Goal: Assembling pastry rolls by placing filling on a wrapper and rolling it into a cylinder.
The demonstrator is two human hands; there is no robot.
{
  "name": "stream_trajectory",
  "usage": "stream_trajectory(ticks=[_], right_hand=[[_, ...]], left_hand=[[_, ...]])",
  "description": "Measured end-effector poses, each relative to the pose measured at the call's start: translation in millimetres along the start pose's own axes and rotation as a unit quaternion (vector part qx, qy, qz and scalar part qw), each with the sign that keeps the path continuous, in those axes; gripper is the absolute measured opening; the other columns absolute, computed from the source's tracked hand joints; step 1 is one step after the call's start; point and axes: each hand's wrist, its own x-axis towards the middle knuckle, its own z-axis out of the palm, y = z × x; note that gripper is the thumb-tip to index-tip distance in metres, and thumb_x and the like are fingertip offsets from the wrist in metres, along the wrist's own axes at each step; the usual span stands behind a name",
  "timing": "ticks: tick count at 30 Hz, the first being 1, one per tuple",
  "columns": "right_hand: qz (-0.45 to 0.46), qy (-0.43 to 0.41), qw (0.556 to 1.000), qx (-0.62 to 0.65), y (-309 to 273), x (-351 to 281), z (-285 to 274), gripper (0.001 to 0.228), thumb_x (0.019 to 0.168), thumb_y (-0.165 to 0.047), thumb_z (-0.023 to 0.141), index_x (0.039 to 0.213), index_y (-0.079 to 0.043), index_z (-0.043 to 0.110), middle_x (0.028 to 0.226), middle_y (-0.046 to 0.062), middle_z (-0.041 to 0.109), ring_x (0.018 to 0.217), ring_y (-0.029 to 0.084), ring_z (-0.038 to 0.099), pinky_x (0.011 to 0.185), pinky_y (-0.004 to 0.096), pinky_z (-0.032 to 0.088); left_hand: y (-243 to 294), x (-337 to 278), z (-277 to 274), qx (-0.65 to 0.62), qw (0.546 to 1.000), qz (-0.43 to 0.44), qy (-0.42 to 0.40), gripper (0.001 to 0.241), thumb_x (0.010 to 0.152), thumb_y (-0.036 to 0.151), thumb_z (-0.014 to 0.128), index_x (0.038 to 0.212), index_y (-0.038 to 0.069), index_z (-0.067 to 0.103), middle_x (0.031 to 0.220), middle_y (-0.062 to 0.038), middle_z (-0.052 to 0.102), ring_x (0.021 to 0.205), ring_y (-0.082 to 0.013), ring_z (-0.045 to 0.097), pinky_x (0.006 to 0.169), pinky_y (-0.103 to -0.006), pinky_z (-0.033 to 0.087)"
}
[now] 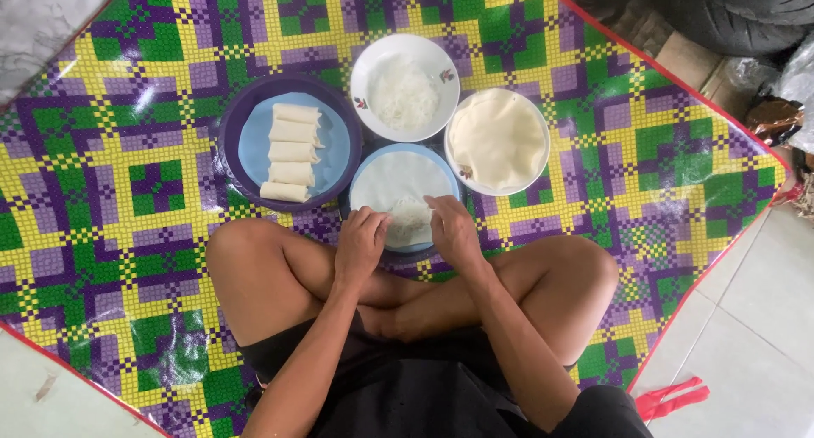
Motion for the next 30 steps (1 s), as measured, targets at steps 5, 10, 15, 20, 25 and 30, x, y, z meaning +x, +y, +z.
stream_trajectory(ticks=[5,10,15,20,25,30], right_hand=[[0.057,-0.007,0.998,-0.003,19.7,-6.8,-4.1,0.016,0.101,-0.013,0.062,0.102,-0.004,0.076,0.075,0.011,0.069,0.075,0.033,0.071,0.071,0.045,0.058],[0.049,-0.002,0.999,0.019,12.1,-3.9,-6.4,0.027,0.1,-0.001,0.056,0.12,-0.001,0.073,0.086,0.017,0.075,0.086,0.038,0.074,0.077,0.045,0.059],[-0.013,-0.051,0.996,-0.07,22.1,-9.3,7.3,0.053,0.079,-0.008,0.077,0.131,-0.006,0.069,0.107,0.01,0.066,0.101,0.031,0.069,0.09,0.043,0.055],[-0.043,-0.049,0.989,-0.134,18.5,0.4,15.6,0.027,0.091,-0.014,0.069,0.117,-0.01,0.073,0.094,0.005,0.057,0.087,0.03,0.064,0.081,0.041,0.053],[-0.008,-0.077,0.991,-0.113,12.5,-11.0,6.7,0.03,0.091,-0.014,0.064,0.118,-0.007,0.073,0.096,0.008,0.064,0.088,0.031,0.069,0.083,0.044,0.054],[0.142,-0.023,0.99,-0.008,13.9,-2.7,-9.8,0.018,0.101,-0.018,0.066,0.114,-0.012,0.077,0.09,0.005,0.072,0.081,0.024,0.073,0.077,0.037,0.06]], left_hand=[[-5.6,-3.1,5.2,0.003,1.0,0.003,-0.009,0.019,0.106,0.035,0.06,0.096,0.019,0.064,0.087,0.004,0.05,0.083,-0.0257,0.06,0.066,-0.0409,0.049],[4.2,-1.3,-7.2,-0.013,1.0,-0.011,-0.018,0.025,0.111,0.034,0.048,0.098,0.017,0.062,0.088,0.002,0.05,0.084,-0.0271,0.061,0.068,-0.0392,0.05],[11.9,9.1,-9.9,0.051,0.989,-0.049,-0.127,0.057,0.096,0.045,0.071,0.139,0.012,0.056,0.113,-0.005,0.051,0.108,-0.0282,0.056,0.089,-0.0462,0.05],[-3.8,13.4,11.7,0.094,0.991,-0.009,-0.09,0.039,0.09,0.035,0.076,0.122,0.015,0.068,0.105,0.001,0.045,0.101,-0.0232,0.05,0.084,-0.0416,0.044],[5.5,0.4,-3.8,0.074,0.994,-0.022,-0.077,0.031,0.098,0.036,0.069,0.121,0.015,0.068,0.105,0.0,0.047,0.095,-0.0228,0.052,0.079,-0.0397,0.045],[2.2,-0.4,-3.2,-0.021,0.999,-0.007,0.032,0.015,0.102,0.028,0.066,0.111,0.016,0.066,0.098,0.004,0.046,0.086,-0.0219,0.056,0.07,-0.0353,0.047]])
